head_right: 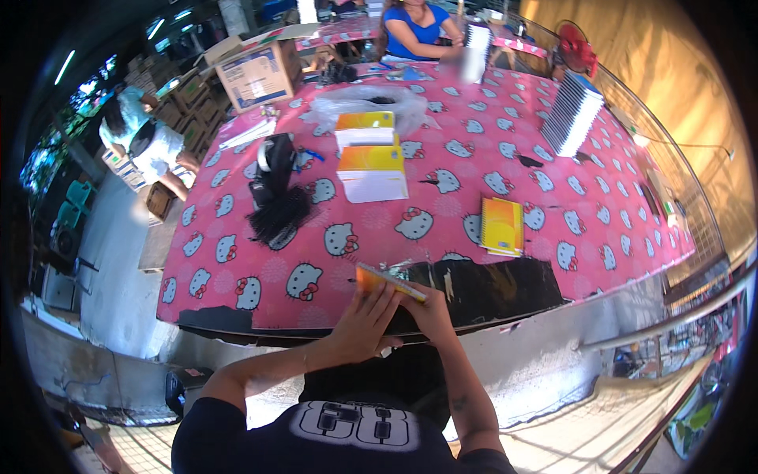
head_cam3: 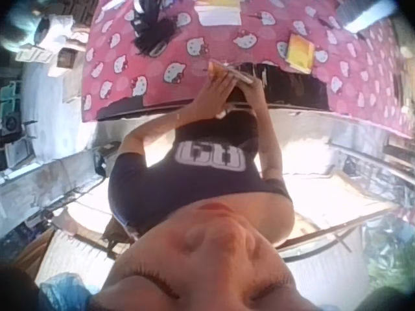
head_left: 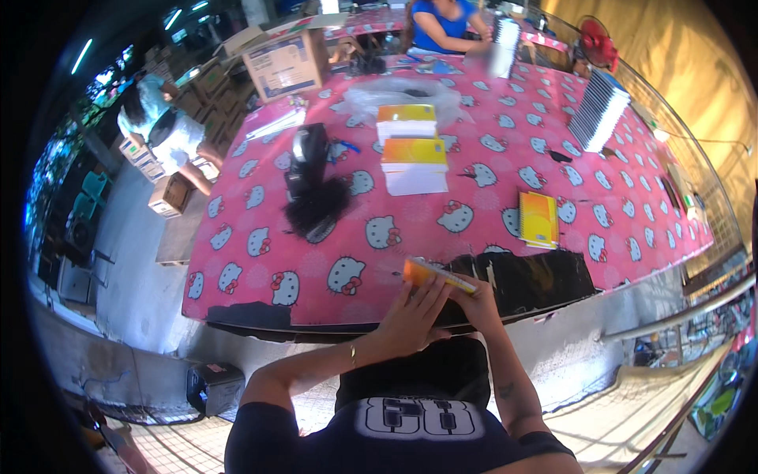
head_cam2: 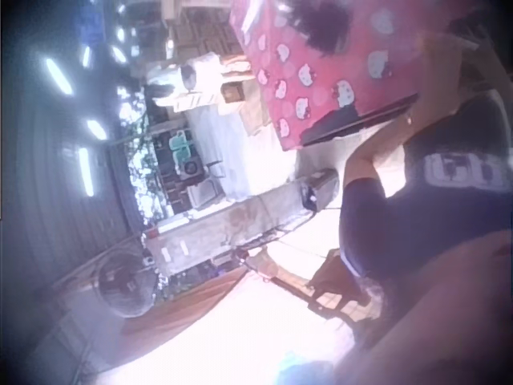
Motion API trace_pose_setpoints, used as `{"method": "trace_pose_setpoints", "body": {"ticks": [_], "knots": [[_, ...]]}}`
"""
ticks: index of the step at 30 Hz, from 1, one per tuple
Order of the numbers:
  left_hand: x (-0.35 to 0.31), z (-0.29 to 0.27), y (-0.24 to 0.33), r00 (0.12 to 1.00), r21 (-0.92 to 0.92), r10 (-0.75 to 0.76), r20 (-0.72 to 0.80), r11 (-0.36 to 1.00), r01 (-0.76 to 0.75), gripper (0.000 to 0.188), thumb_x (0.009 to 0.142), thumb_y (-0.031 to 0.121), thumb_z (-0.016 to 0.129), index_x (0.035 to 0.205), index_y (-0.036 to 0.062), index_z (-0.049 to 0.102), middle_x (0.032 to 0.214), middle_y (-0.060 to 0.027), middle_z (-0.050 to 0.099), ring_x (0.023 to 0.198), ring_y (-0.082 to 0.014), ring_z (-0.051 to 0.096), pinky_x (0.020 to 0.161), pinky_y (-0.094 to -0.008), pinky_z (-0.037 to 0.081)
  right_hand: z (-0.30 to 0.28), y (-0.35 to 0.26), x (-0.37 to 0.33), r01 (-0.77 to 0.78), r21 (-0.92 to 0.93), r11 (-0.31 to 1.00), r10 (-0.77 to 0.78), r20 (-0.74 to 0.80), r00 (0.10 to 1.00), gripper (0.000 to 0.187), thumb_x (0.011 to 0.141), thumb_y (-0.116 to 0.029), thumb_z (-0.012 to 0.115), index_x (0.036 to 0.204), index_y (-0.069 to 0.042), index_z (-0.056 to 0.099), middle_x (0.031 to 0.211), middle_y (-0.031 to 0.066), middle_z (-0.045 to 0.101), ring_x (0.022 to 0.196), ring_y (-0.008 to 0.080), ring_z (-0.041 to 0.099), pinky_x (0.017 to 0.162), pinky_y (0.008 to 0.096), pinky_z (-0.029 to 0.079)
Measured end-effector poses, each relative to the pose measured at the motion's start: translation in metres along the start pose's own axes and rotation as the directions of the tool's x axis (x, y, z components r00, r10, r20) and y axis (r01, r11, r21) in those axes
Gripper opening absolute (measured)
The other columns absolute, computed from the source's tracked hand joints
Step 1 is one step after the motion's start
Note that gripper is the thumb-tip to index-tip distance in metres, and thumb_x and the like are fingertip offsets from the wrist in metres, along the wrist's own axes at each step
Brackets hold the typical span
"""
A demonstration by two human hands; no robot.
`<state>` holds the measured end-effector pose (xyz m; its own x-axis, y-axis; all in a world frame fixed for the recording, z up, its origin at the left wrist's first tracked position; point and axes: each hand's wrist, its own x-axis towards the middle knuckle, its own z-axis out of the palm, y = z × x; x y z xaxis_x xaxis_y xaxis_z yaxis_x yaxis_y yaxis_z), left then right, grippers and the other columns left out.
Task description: The person manually inserts a metal spiral through the punched holes of a yellow-covered book, spinning the spiral by hand to thread it through the pages, and then places the bound book onto a stack of finished books.
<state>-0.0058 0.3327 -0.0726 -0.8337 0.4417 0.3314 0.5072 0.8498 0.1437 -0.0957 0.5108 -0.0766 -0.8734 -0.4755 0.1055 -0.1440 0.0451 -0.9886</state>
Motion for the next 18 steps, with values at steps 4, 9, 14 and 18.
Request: {"method": "trace_pose_setpoints", "body": {"ticks": [4,9,14,18], "knots": [[0.039,-0.023,-0.009,0.996,0.074,0.003,-0.093,0.997,0.004,0.086,0.095,0.06,0.046,0.146,-0.0088,0.038,0.154,-0.0276,0.035,0.146,-0.0413,0.03,0.114,-0.0649,0.019,0.0,0.002,-0.002,0.084,-0.048,0.995,-0.083,0.021,0.996,0.027,0.092,-0.005,0.066,0.119,0.0,0.068,0.09,0.0062,0.073,0.085,0.0058,0.058,0.077,0.0265,0.051],[0.002,0.006,0.005,0.994,0.07,0.053,-0.1,0.996,-0.046,0.078,0.098,0.056,0.045,0.148,-0.004,0.039,0.155,-0.0208,0.038,0.146,-0.0329,0.033,0.114,-0.059,0.02,0.004,0.008,0.005,0.005,0.024,1.0,-0.004,-0.031,1.0,0.021,0.094,-0.006,0.064,0.113,0.001,0.069,0.086,0.005,0.072,0.084,0.0036,0.056,0.074,0.0268,0.051],[0.03,-0.013,0.004,0.98,0.035,0.033,-0.197,0.999,-0.027,0.069,0.101,0.048,0.044,0.147,-0.0036,0.041,0.151,-0.0208,0.042,0.143,-0.0332,0.038,0.116,-0.0616,0.017,0.002,0.002,-0.001,-0.021,0.023,1.0,0.02,0.017,1.0,0.022,0.092,-0.007,0.067,0.113,0.0,0.069,0.084,0.005,0.072,0.082,0.004,0.057,0.072,0.0269,0.051],[0.053,-0.027,-0.001,0.957,-0.096,-0.074,-0.279,0.994,0.049,0.049,0.098,0.035,0.057,0.135,0.0022,0.055,0.131,-0.0146,0.06,0.126,-0.0298,0.055,0.116,-0.0621,0.018,-0.003,0.01,0.0,-0.041,-0.054,0.998,0.041,0.004,0.999,0.027,0.091,-0.009,0.07,0.116,-0.001,0.07,0.084,0.0069,0.072,0.082,0.0051,0.059,0.073,0.0282,0.052]]}}
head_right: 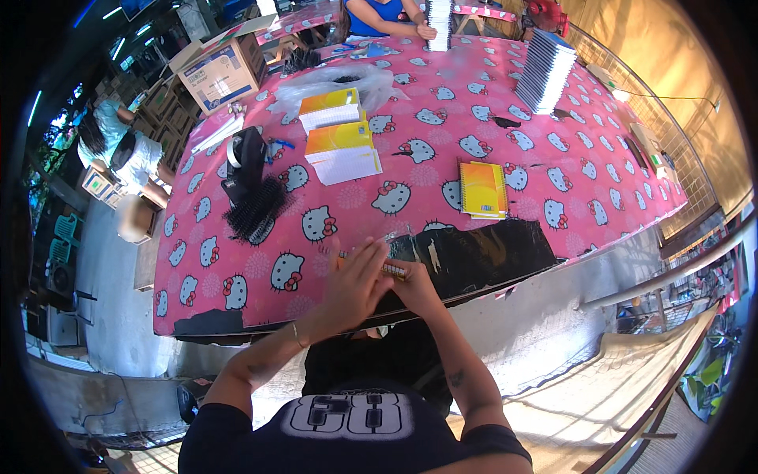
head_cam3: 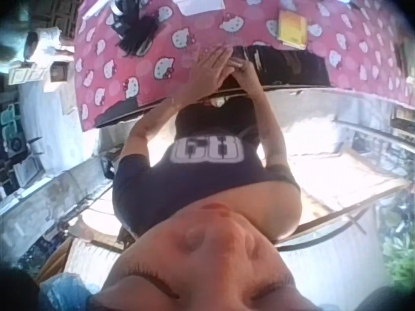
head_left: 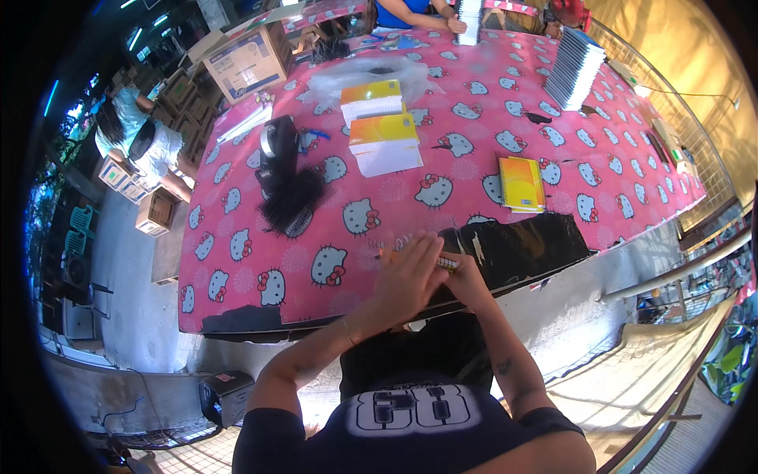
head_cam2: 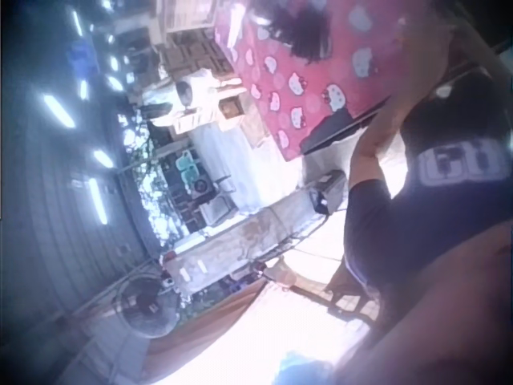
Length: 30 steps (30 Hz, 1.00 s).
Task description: The person manually inserts a metal spiral through the punched holes of a yellow-covered book, spinning the spiral by hand to thread it through the pages, and then places the bound book onto a stack of finished books.
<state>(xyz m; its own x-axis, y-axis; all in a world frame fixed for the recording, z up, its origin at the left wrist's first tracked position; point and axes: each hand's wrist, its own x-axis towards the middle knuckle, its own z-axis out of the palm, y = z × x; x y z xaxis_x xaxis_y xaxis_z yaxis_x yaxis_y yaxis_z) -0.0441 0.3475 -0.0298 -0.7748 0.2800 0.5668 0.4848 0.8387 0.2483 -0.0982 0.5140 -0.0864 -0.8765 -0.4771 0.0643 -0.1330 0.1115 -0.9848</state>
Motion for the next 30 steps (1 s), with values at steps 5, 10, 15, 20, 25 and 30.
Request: {"method": "trace_pose_setpoints", "body": {"ticks": [5,10,15,20,25,30], "knots": [[0.012,-0.002,-0.019,0.999,-0.147,0.045,-0.005,0.988,-0.046,0.016,0.092,0.019,0.067,0.105,0.0106,0.067,0.096,-0.0033,0.067,0.098,-0.0224,0.065,0.115,-0.0613,0.02,-0.021,-0.045,-0.009,-0.014,-0.172,0.985,0.013,-0.003,1.0,0.026,0.091,-0.006,0.07,0.116,0.001,0.07,0.088,0.0077,0.073,0.081,0.0079,0.063,0.074,0.0266,0.052],[0.012,-0.002,-0.016,1.0,-0.169,0.02,-0.013,0.985,-0.022,0.011,0.092,0.017,0.068,0.101,0.0126,0.069,0.095,-0.0011,0.069,0.094,-0.0196,0.066,0.118,-0.0583,0.014,-0.06,-0.05,-0.008,-0.019,-0.024,1.0,0.021,0.071,0.997,0.018,0.092,0.001,0.067,0.108,0.007,0.071,0.092,0.0078,0.072,0.08,0.0083,0.064,0.074,0.0246,0.053],[0.012,0.0,-0.017,0.999,-0.168,0.029,-0.02,0.985,-0.032,0.011,0.091,0.018,0.068,0.101,0.0124,0.069,0.094,-0.0011,0.068,0.093,-0.02,0.066,0.117,-0.0587,0.016,-0.07,-0.053,0.001,0.064,-0.146,0.987,-0.037,0.179,0.983,0.013,0.089,-0.003,0.07,0.1,0.003,0.073,0.086,0.0073,0.073,0.073,0.0091,0.065,0.067,0.0253,0.052],[0.009,-0.003,-0.016,0.999,-0.184,0.036,0.007,0.982,-0.034,0.014,0.089,0.017,0.07,0.102,0.0114,0.068,0.092,-0.0029,0.067,0.093,-0.0225,0.065,0.107,-0.0525,0.034,-0.061,-0.068,0.006,0.285,-0.26,0.923,-0.234,0.212,0.949,0.006,0.08,0.001,0.069,0.086,0.002,0.066,0.079,0.0072,0.065,0.07,0.0129,0.063,0.064,0.0271,0.05],[0.015,-0.015,-0.004,0.989,-0.149,-0.036,0.141,0.987,0.057,0.023,0.089,0.017,0.069,0.11,0.0072,0.065,0.095,-0.0096,0.067,0.09,-0.029,0.065,0.084,-0.0442,0.05,-0.032,-0.064,0.003,0.241,-0.479,0.844,-0.337,-0.124,0.933,0.017,0.073,-0.006,0.073,0.077,-0.003,0.057,0.073,0.0091,0.06,0.069,0.0246,0.064,0.063,0.0355,0.05],[0.075,-0.065,0.025,0.96,-0.648,-0.28,0.004,0.73,0.215,0.03,0.09,0.015,0.069,0.117,0.0023,0.064,0.101,-0.016,0.068,0.083,-0.0315,0.069,0.071,-0.0367,0.055,0.002,-0.122,-0.027,0.308,-0.109,0.945,-0.327,-0.339,0.882,0.062,0.085,-0.013,0.073,0.141,-0.003,0.05,0.123,0.0161,0.059,0.117,0.0288,0.056,0.097,0.041,0.047]]}}
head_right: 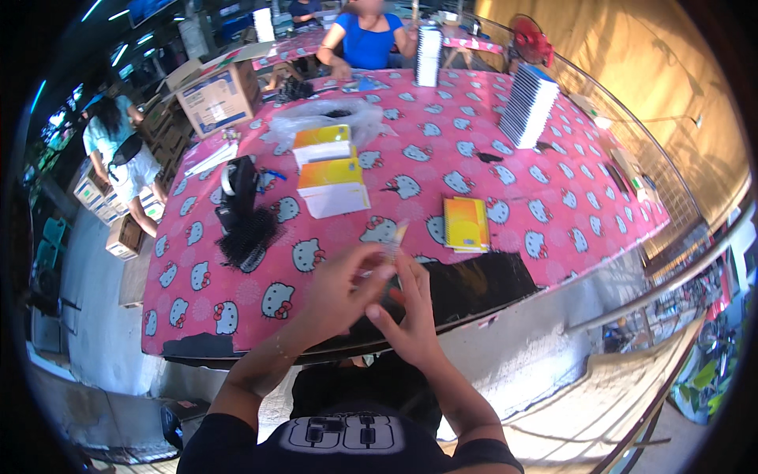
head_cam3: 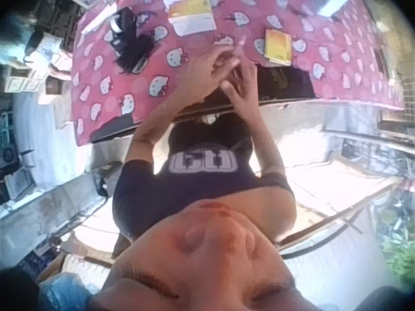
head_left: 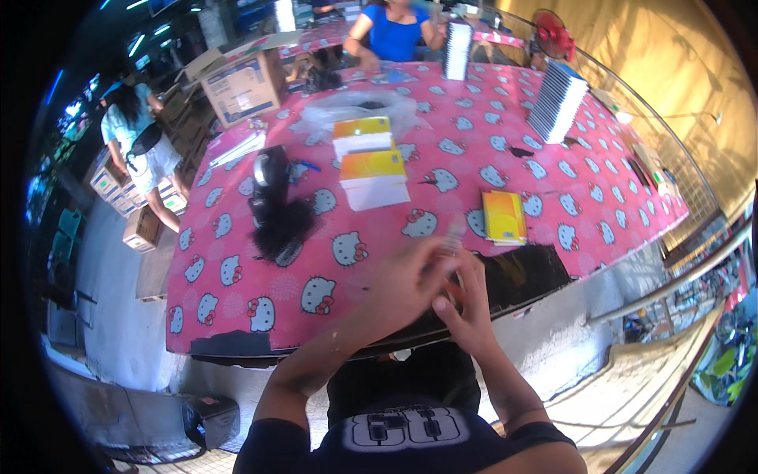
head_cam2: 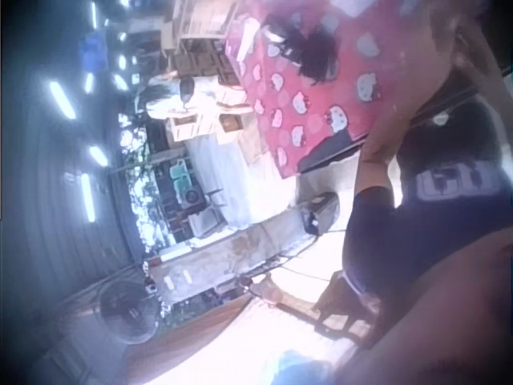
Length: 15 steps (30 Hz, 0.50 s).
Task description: The person manually inserts a metal spiral through the punched holes of a yellow-covered book, spinning the spiral by hand to thread it through the pages, and then places the bound book onto a stack of finished books.
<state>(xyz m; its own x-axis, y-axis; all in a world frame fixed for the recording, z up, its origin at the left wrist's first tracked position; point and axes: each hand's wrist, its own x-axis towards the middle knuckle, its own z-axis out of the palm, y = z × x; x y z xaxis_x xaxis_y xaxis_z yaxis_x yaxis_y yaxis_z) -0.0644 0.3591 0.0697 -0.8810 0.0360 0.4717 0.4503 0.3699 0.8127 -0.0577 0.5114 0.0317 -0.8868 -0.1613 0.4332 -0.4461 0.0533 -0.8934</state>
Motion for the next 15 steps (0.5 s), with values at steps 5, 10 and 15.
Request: {"method": "trace_pose_setpoints", "body": {"ticks": [5,10,15], "knots": [[0.09,-0.047,-0.111,0.913,0.506,0.384,-0.138,0.819,-0.268,0.026,0.093,0.019,0.065,0.113,0.0039,0.068,0.105,-0.015,0.07,0.092,-0.0335,0.069,0.079,-0.0407,0.056,-0.074,0.057,0.073,-0.122,0.327,0.937,0.206,-0.234,0.95,0.043,0.097,-0.005,0.061,0.139,0.004,0.052,0.109,0.004,0.066,0.095,0.0096,0.06,0.083,0.0243,0.05],[0.108,-0.079,-0.186,0.948,0.769,0.302,0.102,0.581,-0.268,0.021,0.084,0.016,0.067,0.104,0.0086,0.069,0.102,-0.0101,0.068,0.095,-0.0321,0.066,0.082,-0.0443,0.055,-0.172,0.165,0.128,-0.343,-0.727,0.595,0.217,-0.265,0.939,0.065,0.089,-0.018,0.072,0.146,-0.004,0.046,0.117,0.0163,0.059,0.108,0.0192,0.058,0.094,0.0352,0.048],[0.083,-0.075,-0.126,0.899,0.829,0.436,0.04,0.488,-0.273,0.03,0.08,0.013,0.068,0.109,0.0074,0.065,0.1,-0.0089,0.062,0.1,-0.0305,0.06,0.091,-0.0455,0.046,-0.131,0.153,0.115,0.095,-0.711,0.697,-0.244,-0.11,0.964,0.084,0.076,-0.02,0.084,0.148,-0.005,0.043,0.146,0.0237,0.039,0.134,0.0268,0.043,0.105,0.0451,0.041]]}}
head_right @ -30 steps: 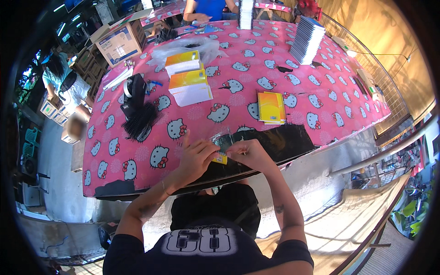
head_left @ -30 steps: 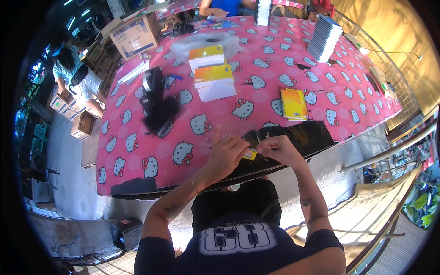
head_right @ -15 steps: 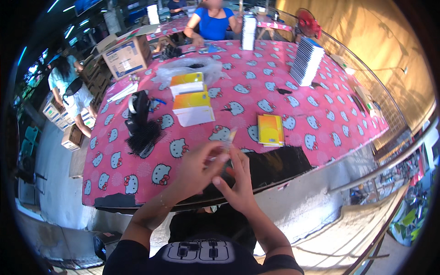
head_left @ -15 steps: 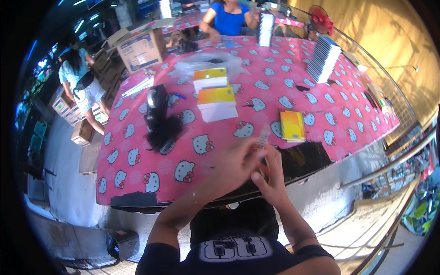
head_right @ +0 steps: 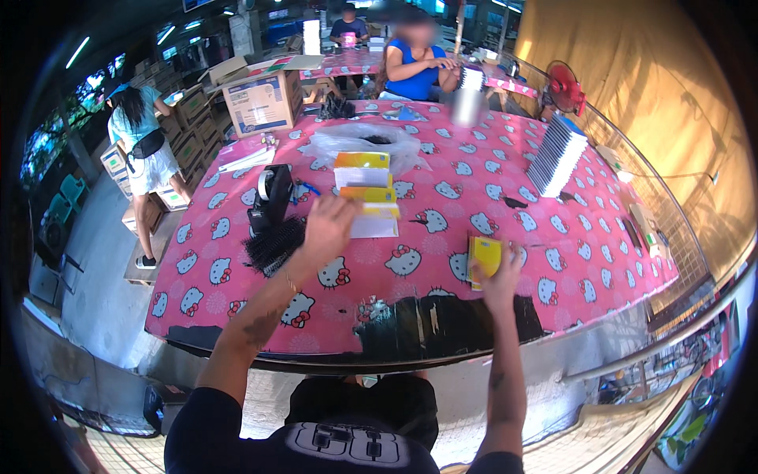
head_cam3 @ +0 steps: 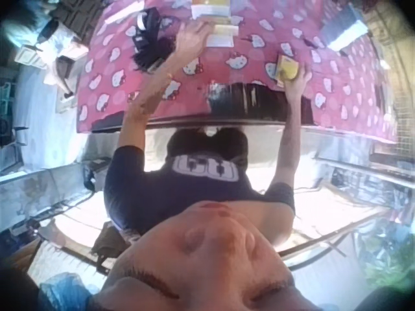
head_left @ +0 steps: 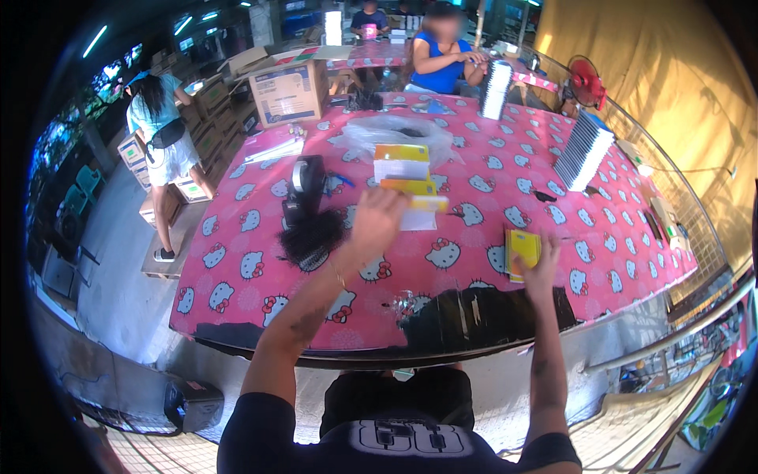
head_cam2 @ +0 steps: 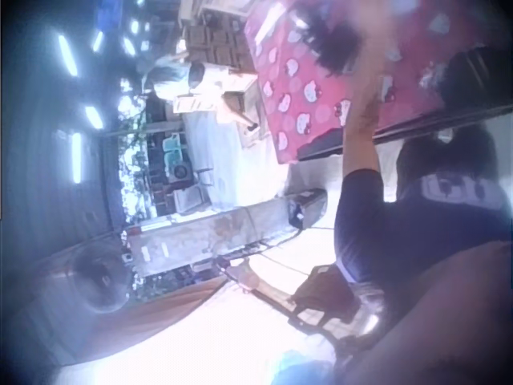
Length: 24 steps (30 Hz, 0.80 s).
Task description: The person manually inserts a metal spiral through the punched holes of a yellow-covered book, spinning the spiral by hand to thread it through the pages, and then places the bound book onto a stack of finished books.
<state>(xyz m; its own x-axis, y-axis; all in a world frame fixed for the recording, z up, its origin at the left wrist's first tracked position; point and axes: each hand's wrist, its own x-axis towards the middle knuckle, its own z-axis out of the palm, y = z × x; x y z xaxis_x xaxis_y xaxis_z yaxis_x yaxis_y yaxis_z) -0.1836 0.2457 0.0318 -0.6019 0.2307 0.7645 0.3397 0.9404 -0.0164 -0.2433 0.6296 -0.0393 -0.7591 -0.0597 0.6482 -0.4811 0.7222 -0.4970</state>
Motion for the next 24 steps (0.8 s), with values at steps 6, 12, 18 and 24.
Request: {"method": "trace_pose_setpoints", "body": {"ticks": [6,12,18,24], "knots": [[-0.099,-0.029,0.091,0.985,-0.454,0.097,0.14,0.891,-0.023,0.031,0.08,0.017,0.069,0.109,0.0098,0.064,0.105,-0.0101,0.063,0.098,-0.0303,0.061,0.086,-0.0444,0.047,0.036,-0.132,-0.104,-0.281,0.563,0.777,-0.037,0.486,0.873,0.037,0.082,-0.006,0.078,0.117,0.0,0.065,0.102,0.008,0.071,0.093,0.014,0.065,0.085,0.0289,0.051],[-0.097,-0.01,-0.053,0.846,0.278,-0.533,-0.035,0.808,0.52,0.057,0.085,0.033,0.072,0.126,-0.0033,0.057,0.119,-0.0168,0.06,0.106,-0.0361,0.057,0.095,-0.0452,0.046,0.029,-0.123,-0.127,-0.436,0.553,0.71,0.158,0.478,0.864,0.018,0.082,-0.002,0.078,0.099,0.001,0.071,0.092,0.0037,0.068,0.088,0.0103,0.061,0.08,0.0266,0.05],[-0.164,0.017,-0.096,0.928,0.444,-0.359,0.099,0.85,0.282,0.057,0.092,0.035,0.064,0.138,0.003,0.051,0.142,-0.0213,0.048,0.134,-0.0381,0.043,0.108,-0.0567,0.037,0.045,-0.138,-0.126,-0.559,0.673,0.485,0.144,0.569,0.81,0.017,0.084,-0.003,0.077,0.099,0.0,0.072,0.094,0.0041,0.069,0.088,0.0108,0.062,0.082,0.0257,0.051],[-0.137,0.007,-0.093,0.923,0.451,-0.359,0.142,0.853,0.263,0.055,0.097,0.038,0.057,0.144,0.0121,0.048,0.135,-0.0229,0.052,0.129,-0.0382,0.047,0.107,-0.0625,0.034,0.035,-0.137,-0.128,-0.587,0.59,0.555,0.172,0.609,0.775,0.021,0.085,-0.004,0.078,0.103,0.002,0.071,0.097,0.0058,0.069,0.091,0.0117,0.063,0.086,0.0263,0.05]]}}
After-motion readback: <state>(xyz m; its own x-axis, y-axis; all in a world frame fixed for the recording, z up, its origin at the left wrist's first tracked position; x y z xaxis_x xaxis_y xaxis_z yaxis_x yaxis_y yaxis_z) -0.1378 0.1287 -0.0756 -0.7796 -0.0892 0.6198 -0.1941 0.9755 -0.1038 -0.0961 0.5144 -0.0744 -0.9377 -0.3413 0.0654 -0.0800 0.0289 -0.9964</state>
